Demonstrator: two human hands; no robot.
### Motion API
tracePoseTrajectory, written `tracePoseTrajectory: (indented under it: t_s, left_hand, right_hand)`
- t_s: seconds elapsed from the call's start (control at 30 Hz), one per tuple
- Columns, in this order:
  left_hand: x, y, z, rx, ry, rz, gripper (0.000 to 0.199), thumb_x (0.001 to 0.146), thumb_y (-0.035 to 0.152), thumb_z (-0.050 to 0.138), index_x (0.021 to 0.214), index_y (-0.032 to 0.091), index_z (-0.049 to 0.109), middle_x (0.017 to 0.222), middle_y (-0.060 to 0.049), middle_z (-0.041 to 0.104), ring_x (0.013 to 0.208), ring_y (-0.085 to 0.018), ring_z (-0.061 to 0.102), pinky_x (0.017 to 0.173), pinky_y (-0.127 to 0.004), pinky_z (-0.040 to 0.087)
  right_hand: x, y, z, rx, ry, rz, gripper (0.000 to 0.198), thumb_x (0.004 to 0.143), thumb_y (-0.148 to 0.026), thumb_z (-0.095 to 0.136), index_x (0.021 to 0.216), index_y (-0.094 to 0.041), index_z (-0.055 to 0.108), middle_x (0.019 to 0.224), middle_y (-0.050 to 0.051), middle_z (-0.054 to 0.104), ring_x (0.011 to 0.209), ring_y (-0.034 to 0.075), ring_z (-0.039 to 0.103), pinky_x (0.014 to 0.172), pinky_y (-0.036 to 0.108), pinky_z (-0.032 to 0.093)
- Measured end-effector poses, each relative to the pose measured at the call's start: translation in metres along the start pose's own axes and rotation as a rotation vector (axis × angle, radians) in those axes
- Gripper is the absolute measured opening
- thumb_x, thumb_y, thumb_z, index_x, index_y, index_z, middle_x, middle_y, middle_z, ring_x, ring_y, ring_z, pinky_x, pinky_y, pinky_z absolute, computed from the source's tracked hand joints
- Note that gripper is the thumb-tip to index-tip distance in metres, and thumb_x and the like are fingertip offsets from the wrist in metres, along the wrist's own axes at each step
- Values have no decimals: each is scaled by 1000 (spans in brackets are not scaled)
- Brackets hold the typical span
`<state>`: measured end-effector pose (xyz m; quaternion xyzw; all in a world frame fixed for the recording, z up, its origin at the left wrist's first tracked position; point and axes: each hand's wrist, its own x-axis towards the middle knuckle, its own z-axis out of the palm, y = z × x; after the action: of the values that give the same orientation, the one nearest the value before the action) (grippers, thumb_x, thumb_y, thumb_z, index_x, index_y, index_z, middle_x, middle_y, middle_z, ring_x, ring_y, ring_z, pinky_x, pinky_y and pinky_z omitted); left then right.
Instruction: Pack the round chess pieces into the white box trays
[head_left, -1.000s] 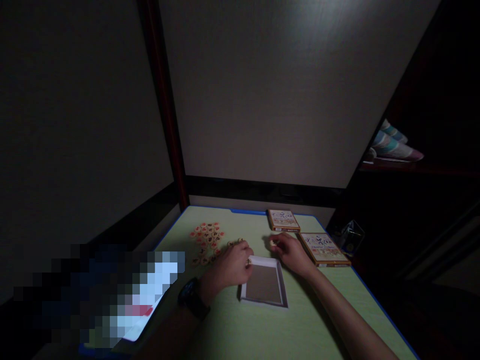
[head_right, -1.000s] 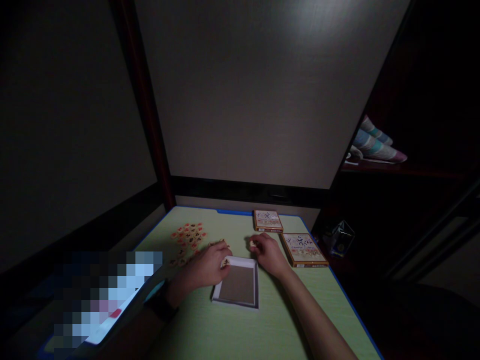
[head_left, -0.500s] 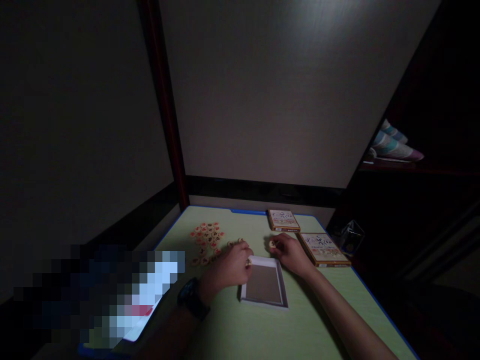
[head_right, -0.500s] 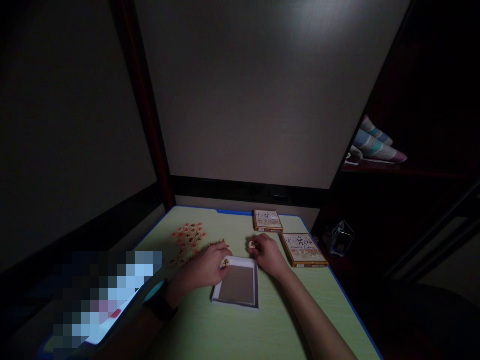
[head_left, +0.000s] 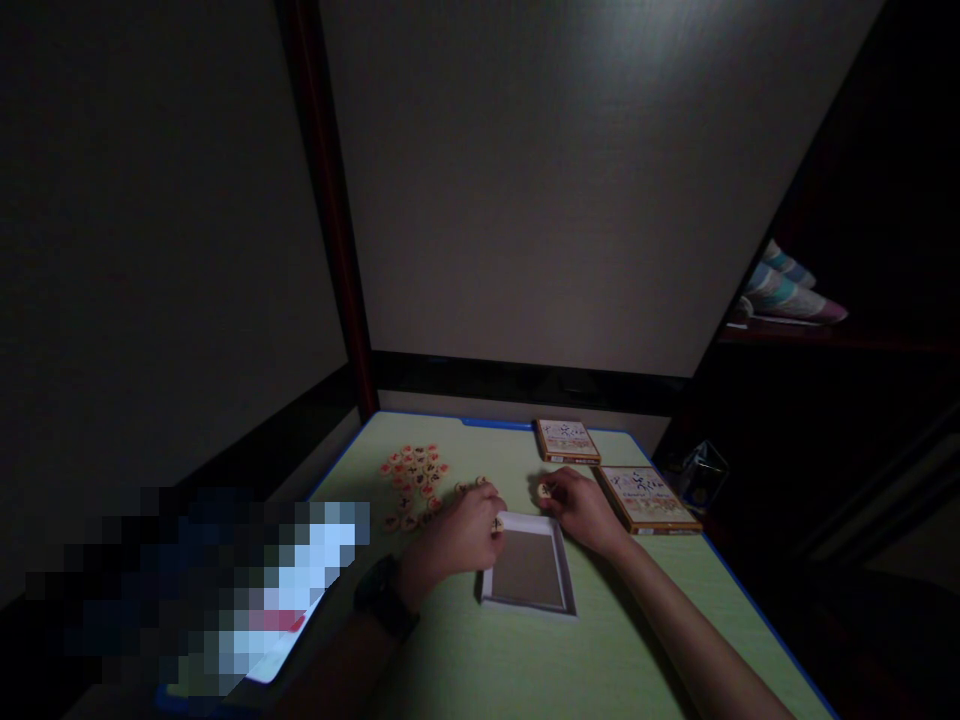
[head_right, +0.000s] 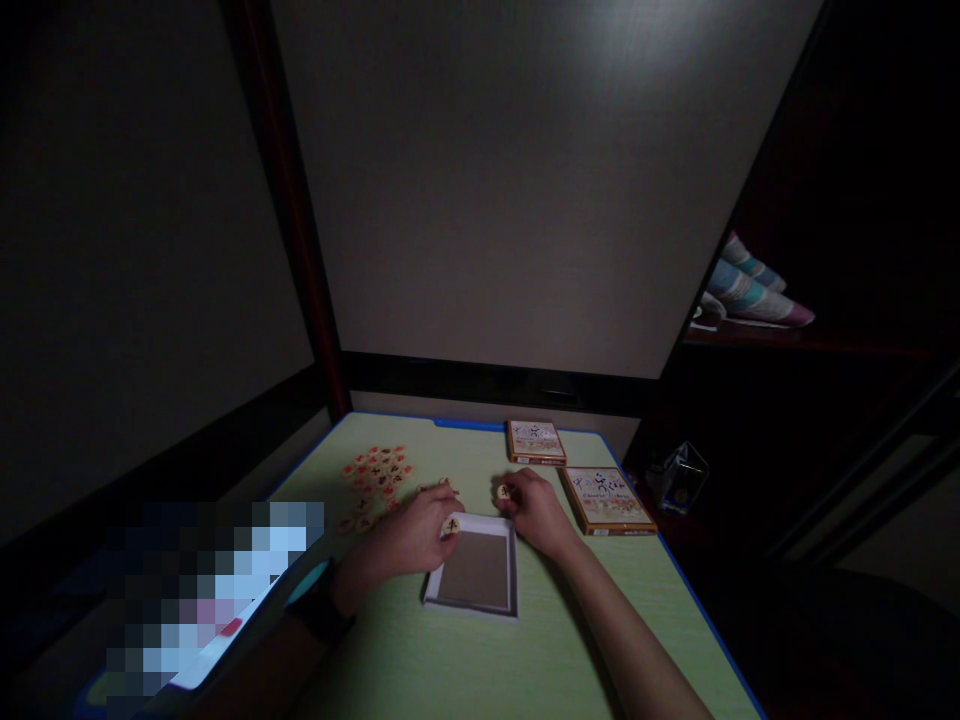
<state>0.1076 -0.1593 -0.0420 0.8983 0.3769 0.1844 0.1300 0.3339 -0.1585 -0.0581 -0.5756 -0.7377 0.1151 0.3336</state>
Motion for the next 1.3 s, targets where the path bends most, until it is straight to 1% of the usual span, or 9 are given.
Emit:
tracePoseTrajectory:
  t_s: [0.27,0.5,0.6,0.67,0.77,0.87,0.97,1.13,1.3]
  left_hand:
    - [-2,1,1,-18,27,-29,15,76,16,55,87,19,65,104,-5,62,94,-19,60,88,-30,48]
    - [-2,4,-2,-39,10,-33,15,75,15,56,86,19,65,103,-6,62,96,-20,59,89,-30,46]
    - [-3,3,0,-56,-6,-37,13,75,16,56,84,18,64,105,-7,62,98,-21,59,91,-31,44]
    - [-2,2,2,-76,-12,-28,18,73,17,58,90,19,65,106,-7,62,103,-22,57,94,-32,42]
    - [0,3,1,-121,-31,-1,19,71,16,60,89,18,65,101,-7,62,103,-22,56,90,-30,43]
    - [3,6,-3,-155,-82,16,7,71,19,62,77,17,58,88,-7,62,92,-22,57,77,-27,44]
    - [5,6,-5,-184,-88,15,13,71,22,66,75,17,55,83,-5,61,82,-20,58,71,-27,42]
    - [5,3,-2,-188,-73,38,21,76,33,70,85,17,59,88,-5,64,88,-21,59,80,-29,43]
    - [3,0,3,-161,-56,47,26,79,38,69,92,17,62,91,-6,64,93,-23,58,84,-31,44]
  right_hand:
    - [-1,-1,0,-6,-12,-2,22,75,-12,62,95,-16,72,88,7,66,73,19,62,70,30,49]
    - [0,-2,-2,17,-26,18,22,76,-12,63,97,-15,71,90,8,66,73,18,61,70,30,48]
    - [0,-8,-7,37,-13,25,20,77,-15,65,96,-15,70,90,7,66,71,18,61,69,30,48]
    - [-1,-16,-11,59,-11,20,18,77,-18,67,95,-16,69,89,6,66,70,17,60,67,29,47]
    - [-5,-33,-16,79,-89,-54,16,73,-18,73,89,-16,69,84,4,64,69,16,58,64,27,45]
    - [-11,-47,-14,58,-201,-150,18,67,-13,78,82,-17,70,81,3,63,72,16,58,65,25,42]
    - [-15,-52,-7,16,-253,-204,19,66,-13,79,82,-18,70,78,2,65,74,17,58,66,24,40]
    - [-17,-51,1,-91,-279,-207,14,74,-22,76,86,-19,70,74,2,66,75,19,57,66,26,37]
    - [-19,-54,4,-123,-290,-169,20,76,-20,72,96,-19,69,77,3,66,76,19,58,66,26,37]
